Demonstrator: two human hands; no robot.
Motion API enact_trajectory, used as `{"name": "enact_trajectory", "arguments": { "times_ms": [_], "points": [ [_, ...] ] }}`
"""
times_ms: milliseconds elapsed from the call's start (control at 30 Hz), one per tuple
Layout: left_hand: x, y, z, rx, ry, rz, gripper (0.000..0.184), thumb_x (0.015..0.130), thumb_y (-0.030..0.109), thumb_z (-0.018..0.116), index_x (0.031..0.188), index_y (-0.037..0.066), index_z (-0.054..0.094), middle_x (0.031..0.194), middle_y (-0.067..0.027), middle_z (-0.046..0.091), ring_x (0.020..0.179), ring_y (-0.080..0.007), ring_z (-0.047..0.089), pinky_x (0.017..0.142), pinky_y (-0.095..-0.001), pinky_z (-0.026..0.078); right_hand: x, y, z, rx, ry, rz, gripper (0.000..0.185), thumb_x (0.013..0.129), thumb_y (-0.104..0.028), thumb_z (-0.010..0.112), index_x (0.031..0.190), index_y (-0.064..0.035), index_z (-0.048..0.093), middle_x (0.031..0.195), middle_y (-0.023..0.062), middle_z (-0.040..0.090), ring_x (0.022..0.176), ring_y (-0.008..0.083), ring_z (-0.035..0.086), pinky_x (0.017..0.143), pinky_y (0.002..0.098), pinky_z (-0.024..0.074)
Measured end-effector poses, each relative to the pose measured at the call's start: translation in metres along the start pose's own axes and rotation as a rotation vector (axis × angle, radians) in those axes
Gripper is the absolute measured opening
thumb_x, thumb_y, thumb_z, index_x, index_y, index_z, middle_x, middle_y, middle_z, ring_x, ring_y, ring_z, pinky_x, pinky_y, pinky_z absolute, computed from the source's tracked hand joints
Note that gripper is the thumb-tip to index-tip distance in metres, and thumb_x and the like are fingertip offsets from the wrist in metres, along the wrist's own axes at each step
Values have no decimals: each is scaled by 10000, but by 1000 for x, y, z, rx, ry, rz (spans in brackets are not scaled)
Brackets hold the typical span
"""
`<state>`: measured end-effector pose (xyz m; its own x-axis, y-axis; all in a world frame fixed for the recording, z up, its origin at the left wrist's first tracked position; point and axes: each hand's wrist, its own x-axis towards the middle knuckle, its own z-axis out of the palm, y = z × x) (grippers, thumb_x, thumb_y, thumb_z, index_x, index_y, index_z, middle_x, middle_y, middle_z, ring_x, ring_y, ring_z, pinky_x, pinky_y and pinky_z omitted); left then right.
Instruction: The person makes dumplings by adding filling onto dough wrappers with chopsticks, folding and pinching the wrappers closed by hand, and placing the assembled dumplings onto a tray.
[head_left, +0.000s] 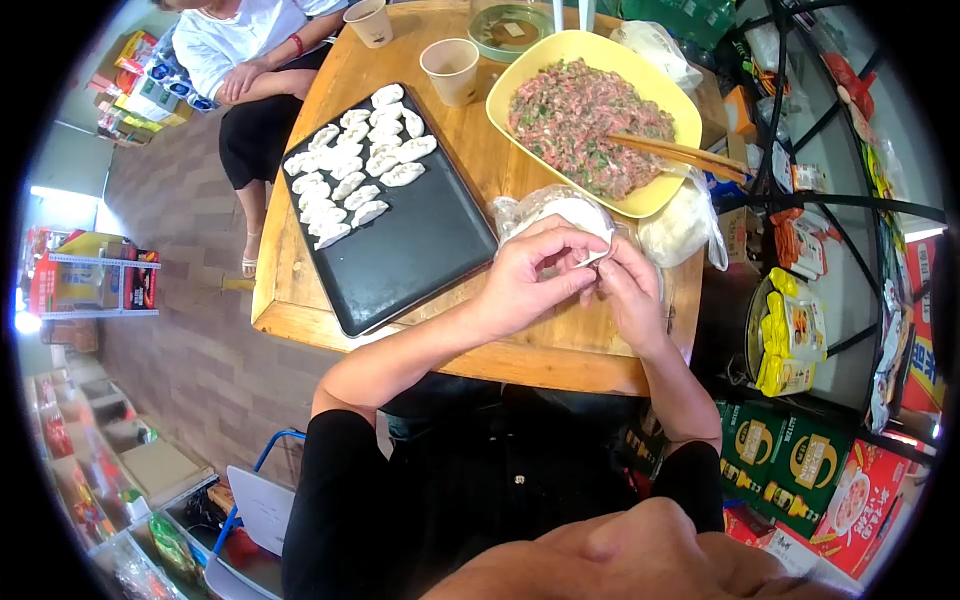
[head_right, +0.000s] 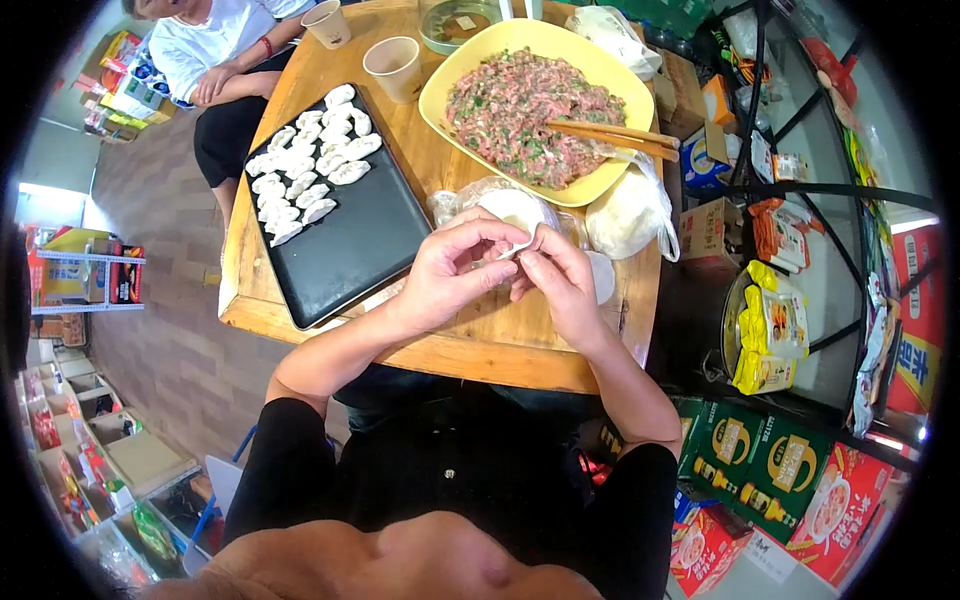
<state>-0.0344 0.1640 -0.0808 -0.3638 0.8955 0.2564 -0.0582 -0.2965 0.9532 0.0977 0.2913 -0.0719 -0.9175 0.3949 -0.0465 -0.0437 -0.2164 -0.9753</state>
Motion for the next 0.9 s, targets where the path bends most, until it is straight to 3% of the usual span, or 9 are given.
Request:
{"name": "enact_trajectory", "arguments": {
  "times_ms": [100,300,733,900],
  "points": [
    [1,-2,3,-279,-2,-1,282,967,31,582,1241,-31,562,1092,-67,561,955,-134,596,831,-295,523,0,3,-9,49,5,17,168,1017,-176,492,1002,-27,569,900,50,617,762,115,605,683,274,535],
    [2,-5,1,-407,-23,-103,267,971,41,586,1231,-6,540,1017,-46,583,938,-110,583,831,-274,511,1,4,-9,86,-44,-11,179,1014,-197,512,976,-31,567,898,55,617,776,124,607,682,278,536],
    [3,-1,1,-403,-37,-110,309,953,44,621,1253,31,546,990,-14,569,910,-75,558,807,-230,489,1,3,-9,21,-43,-32,83,973,-123,572,967,-40,574,953,35,615,822,105,611,688,268,538],
    [2,-4,1,-451,-39,-118,148,959,63,621,1088,17,567,988,-21,573,905,-86,562,811,-250,487,2,2,-11,56,-66,-40,79,972,-115,565,953,-39,572,929,38,617,818,101,609,688,264,534]
  ]
}}
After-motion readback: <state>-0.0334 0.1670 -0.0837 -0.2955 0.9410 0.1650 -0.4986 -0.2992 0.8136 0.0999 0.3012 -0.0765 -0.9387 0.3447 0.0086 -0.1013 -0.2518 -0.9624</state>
